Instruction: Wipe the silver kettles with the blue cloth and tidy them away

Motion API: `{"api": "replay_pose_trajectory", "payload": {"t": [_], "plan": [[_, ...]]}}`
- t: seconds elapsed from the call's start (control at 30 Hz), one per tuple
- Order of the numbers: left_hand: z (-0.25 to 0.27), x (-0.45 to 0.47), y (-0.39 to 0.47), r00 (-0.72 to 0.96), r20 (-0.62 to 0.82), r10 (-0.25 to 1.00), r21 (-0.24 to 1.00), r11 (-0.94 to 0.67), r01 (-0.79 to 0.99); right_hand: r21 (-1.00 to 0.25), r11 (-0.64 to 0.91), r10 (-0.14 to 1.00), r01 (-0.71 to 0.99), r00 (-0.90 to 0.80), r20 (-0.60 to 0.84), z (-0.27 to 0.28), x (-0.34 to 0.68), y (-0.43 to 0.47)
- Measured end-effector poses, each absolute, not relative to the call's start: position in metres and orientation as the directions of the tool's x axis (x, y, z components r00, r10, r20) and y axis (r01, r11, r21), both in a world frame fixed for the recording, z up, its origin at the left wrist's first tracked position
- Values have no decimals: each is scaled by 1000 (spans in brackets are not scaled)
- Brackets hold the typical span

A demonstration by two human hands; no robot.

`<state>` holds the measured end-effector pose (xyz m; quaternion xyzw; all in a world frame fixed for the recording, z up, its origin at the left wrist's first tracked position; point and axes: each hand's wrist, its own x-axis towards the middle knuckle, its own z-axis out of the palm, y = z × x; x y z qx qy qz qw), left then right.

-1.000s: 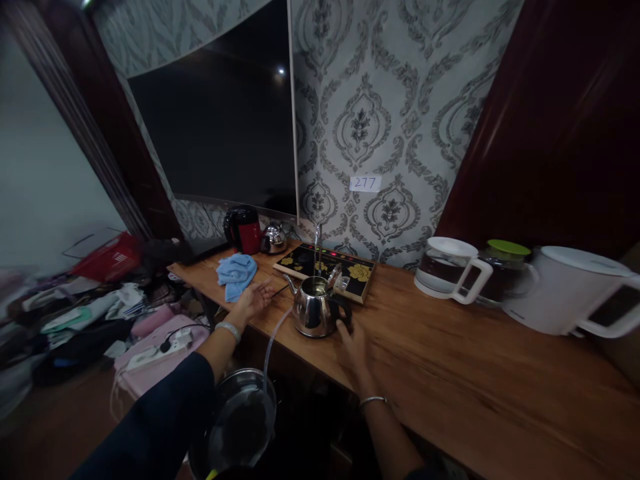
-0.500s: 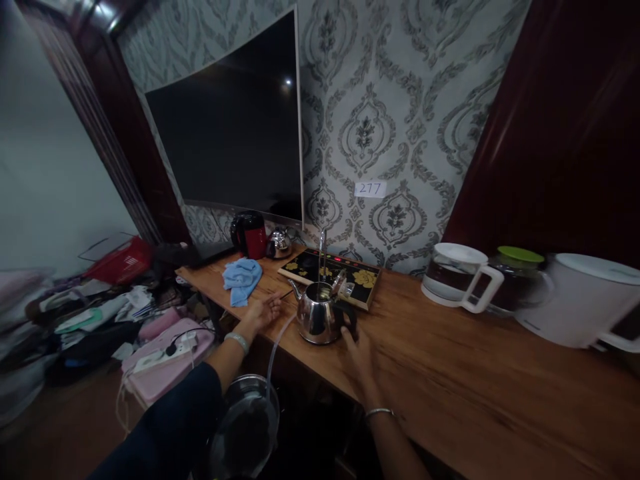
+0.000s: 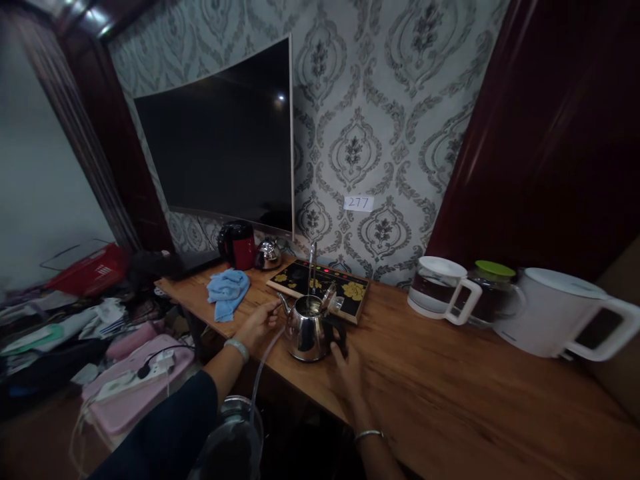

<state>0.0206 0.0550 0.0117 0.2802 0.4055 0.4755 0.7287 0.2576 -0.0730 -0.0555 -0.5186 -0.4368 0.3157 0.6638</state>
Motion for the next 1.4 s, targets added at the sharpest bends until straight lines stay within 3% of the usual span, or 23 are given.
{"api": "replay_pose_trajectory", "payload": {"t": [0.4,0.6,0.77,1.07,1.2,1.4], "plan": [[3,11,40,233,-359,904,798,426,-427,-963,252,880,93,392,268,-58,258,-74],[4,5,33,126,-384,915,776,393,-493,-974,200,875,110,427,228,-61,262,-79],[12,-3,37,-16,-352,936,742,269,-614,-978,153,884,139,424,199,-66,268,-78],[18,-11,20,-119,-375,919,720,208,-661,-969,209,880,130,406,245,-68,265,-77],[13,12,-12,-153,-321,935,758,157,-633,-956,261,867,132,404,292,-63,261,-76],[41,59,-47,-53,-133,990,823,80,-563,-955,293,868,55,404,290,-63,260,-72]]}}
